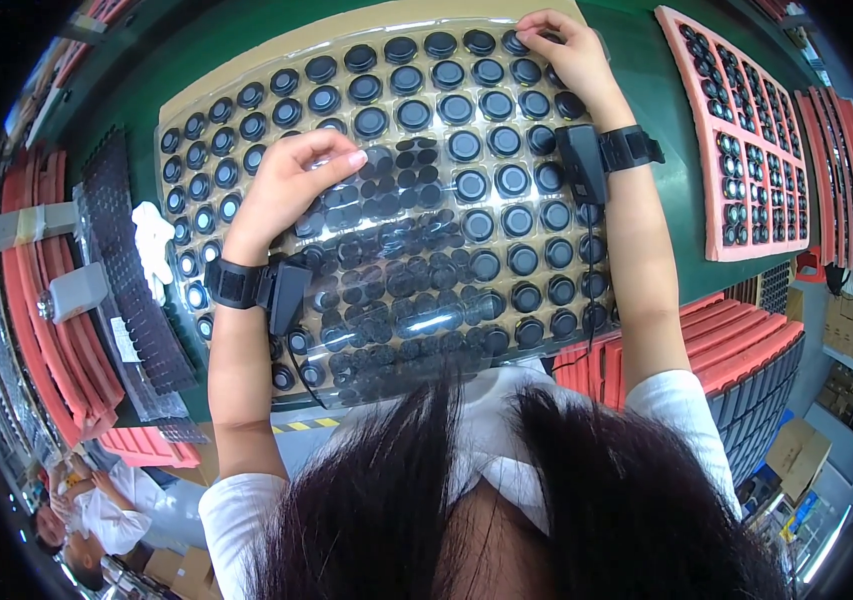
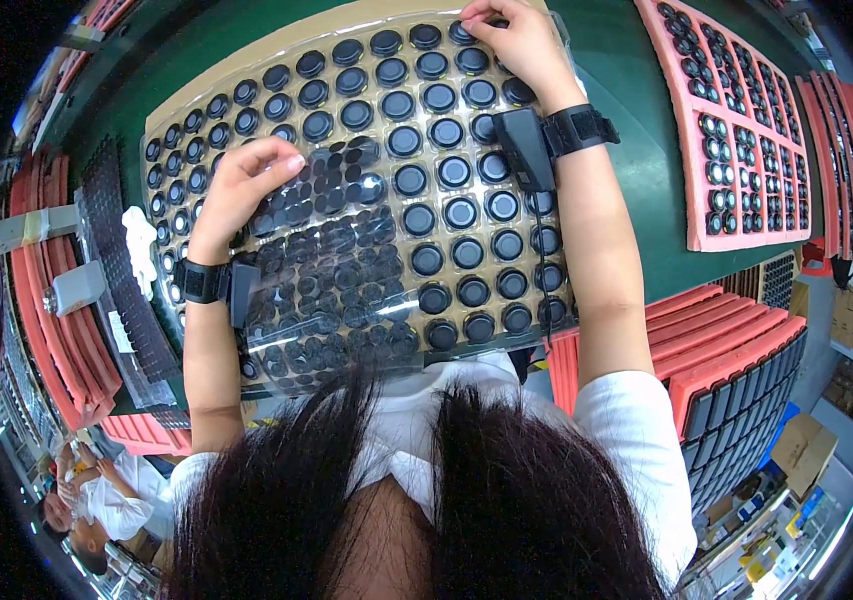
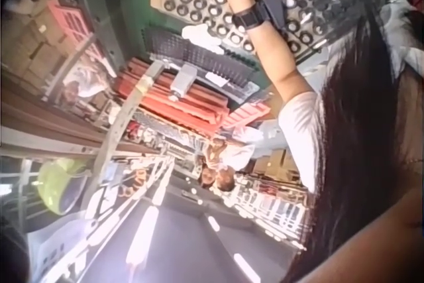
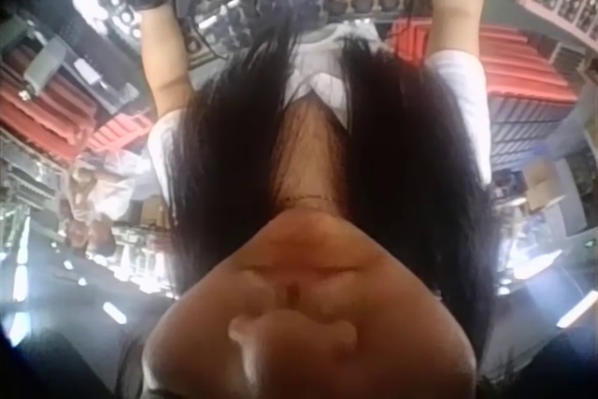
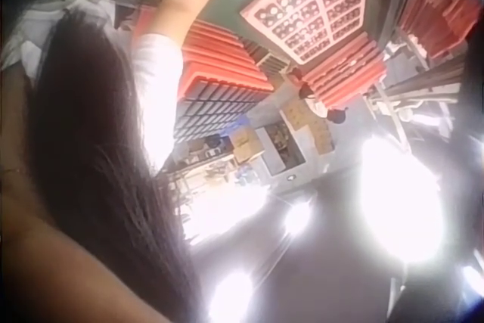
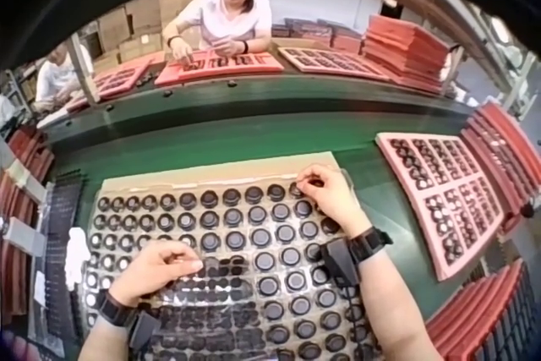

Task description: Manually picking small electronic components from a large tray and placing them into a plastic shipping tray.

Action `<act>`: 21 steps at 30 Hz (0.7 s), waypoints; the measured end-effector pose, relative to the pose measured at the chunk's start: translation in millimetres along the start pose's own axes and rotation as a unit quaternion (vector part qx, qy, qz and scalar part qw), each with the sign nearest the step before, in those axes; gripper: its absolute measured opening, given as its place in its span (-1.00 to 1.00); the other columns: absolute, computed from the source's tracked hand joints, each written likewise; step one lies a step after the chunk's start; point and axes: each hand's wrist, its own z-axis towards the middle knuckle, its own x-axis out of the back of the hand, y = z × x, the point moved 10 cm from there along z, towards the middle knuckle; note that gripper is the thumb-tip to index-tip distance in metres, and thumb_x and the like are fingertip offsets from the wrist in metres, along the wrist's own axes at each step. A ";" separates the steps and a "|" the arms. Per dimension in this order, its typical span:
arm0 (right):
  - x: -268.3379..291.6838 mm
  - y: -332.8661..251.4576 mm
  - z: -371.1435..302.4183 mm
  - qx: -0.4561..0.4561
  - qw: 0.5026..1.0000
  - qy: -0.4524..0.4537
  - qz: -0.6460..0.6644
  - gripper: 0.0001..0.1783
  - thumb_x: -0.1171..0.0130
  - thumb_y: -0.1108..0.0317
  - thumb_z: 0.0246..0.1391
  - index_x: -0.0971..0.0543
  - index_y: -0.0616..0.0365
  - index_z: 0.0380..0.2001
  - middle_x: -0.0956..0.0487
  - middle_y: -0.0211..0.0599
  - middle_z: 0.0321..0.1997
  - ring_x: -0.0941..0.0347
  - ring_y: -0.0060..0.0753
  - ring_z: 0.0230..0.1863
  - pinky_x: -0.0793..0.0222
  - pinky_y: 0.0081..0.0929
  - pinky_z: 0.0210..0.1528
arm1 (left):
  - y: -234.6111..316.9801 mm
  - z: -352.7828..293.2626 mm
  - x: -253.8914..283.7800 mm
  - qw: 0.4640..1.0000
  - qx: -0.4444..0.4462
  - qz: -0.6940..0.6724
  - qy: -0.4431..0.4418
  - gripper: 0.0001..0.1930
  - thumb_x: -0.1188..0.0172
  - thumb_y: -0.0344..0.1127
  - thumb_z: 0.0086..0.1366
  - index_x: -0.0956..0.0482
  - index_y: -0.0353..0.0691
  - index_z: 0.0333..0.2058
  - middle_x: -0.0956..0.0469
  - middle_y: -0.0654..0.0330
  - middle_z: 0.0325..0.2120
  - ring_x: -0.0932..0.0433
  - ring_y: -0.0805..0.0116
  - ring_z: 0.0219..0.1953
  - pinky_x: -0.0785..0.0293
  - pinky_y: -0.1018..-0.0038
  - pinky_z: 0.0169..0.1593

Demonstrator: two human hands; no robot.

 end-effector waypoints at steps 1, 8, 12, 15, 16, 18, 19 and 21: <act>0.2 0.3 -0.6 -0.012 1.000 -0.001 0.001 -0.92 -0.16 0.52 -0.13 -0.52 0.23 -0.47 -0.51 -0.40 -0.50 -0.40 -0.61 -0.44 -0.32 -0.66 -0.36 | 0.8 -0.1 0.1 1.000 -0.001 0.002 0.002 -0.83 -0.16 -0.29 0.15 -0.50 -0.30 -0.46 -0.42 0.40 -0.58 -0.32 0.66 -0.46 -0.25 0.69 -0.33; 0.0 0.8 0.6 0.020 1.000 0.001 -0.007 -0.92 -0.15 0.49 -0.12 -0.51 0.23 -0.47 -0.51 -0.40 -0.49 -0.40 -0.60 -0.43 -0.31 -0.66 -0.37 | -2.2 0.3 0.8 1.000 0.008 0.010 0.005 -0.82 -0.16 -0.28 0.15 -0.50 -0.30 -0.47 -0.40 0.41 -0.60 -0.30 0.67 -0.48 -0.23 0.70 -0.37; -1.4 0.0 -0.7 -0.005 1.000 -0.006 0.001 -0.92 -0.14 0.48 -0.11 -0.51 0.23 -0.46 -0.51 -0.39 -0.48 -0.41 -0.59 -0.42 -0.31 -0.65 -0.36 | -4.3 0.9 1.2 1.000 0.004 0.004 0.006 -0.81 -0.16 -0.27 0.15 -0.50 -0.30 -0.47 -0.39 0.42 -0.61 -0.28 0.68 -0.49 -0.21 0.70 -0.38; -2.6 2.0 -1.9 -0.025 1.000 -0.009 0.015 -0.91 -0.14 0.48 -0.11 -0.51 0.23 -0.45 -0.51 -0.38 -0.48 -0.41 -0.58 -0.42 -0.31 -0.65 -0.35 | -2.7 0.8 0.7 1.000 -0.003 -0.005 0.008 -0.81 -0.16 -0.27 0.16 -0.50 -0.29 -0.47 -0.38 0.42 -0.61 -0.27 0.69 -0.50 -0.20 0.70 -0.39; -2.1 1.2 -1.5 -0.017 1.000 -0.006 0.007 -0.91 -0.14 0.48 -0.11 -0.51 0.23 -0.45 -0.51 -0.38 -0.48 -0.41 -0.58 -0.41 -0.31 -0.65 -0.35 | -2.0 0.8 0.6 1.000 -0.004 -0.009 0.009 -0.81 -0.15 -0.27 0.16 -0.50 -0.29 -0.47 -0.38 0.42 -0.61 -0.27 0.69 -0.50 -0.20 0.70 -0.39; -1.1 0.3 -0.5 -0.002 1.000 -0.002 -0.009 -0.91 -0.14 0.48 -0.11 -0.51 0.23 -0.45 -0.51 -0.38 -0.48 -0.41 -0.58 -0.41 -0.31 -0.65 -0.34 | -1.2 1.0 0.3 1.000 -0.005 -0.017 0.010 -0.81 -0.15 -0.27 0.16 -0.49 -0.29 -0.47 -0.38 0.43 -0.60 -0.27 0.69 -0.50 -0.20 0.70 -0.39; -0.8 1.4 -0.2 -0.003 1.000 -0.001 -0.010 -0.91 -0.14 0.48 -0.11 -0.51 0.23 -0.45 -0.51 -0.38 -0.48 -0.41 -0.58 -0.41 -0.31 -0.65 -0.34 | -1.8 1.5 0.1 1.000 -0.005 -0.017 0.009 -0.81 -0.15 -0.27 0.16 -0.49 -0.29 -0.47 -0.38 0.43 -0.60 -0.27 0.69 -0.50 -0.20 0.70 -0.39; -0.8 -0.9 0.8 0.016 1.000 -0.001 -0.015 -0.91 -0.14 0.48 -0.11 -0.51 0.23 -0.45 -0.51 -0.37 -0.48 -0.41 -0.57 -0.41 -0.31 -0.65 -0.34 | -3.4 2.2 1.6 1.000 -0.005 -0.014 0.011 -0.81 -0.15 -0.27 0.16 -0.50 -0.29 -0.47 -0.38 0.43 -0.60 -0.28 0.68 -0.50 -0.20 0.70 -0.39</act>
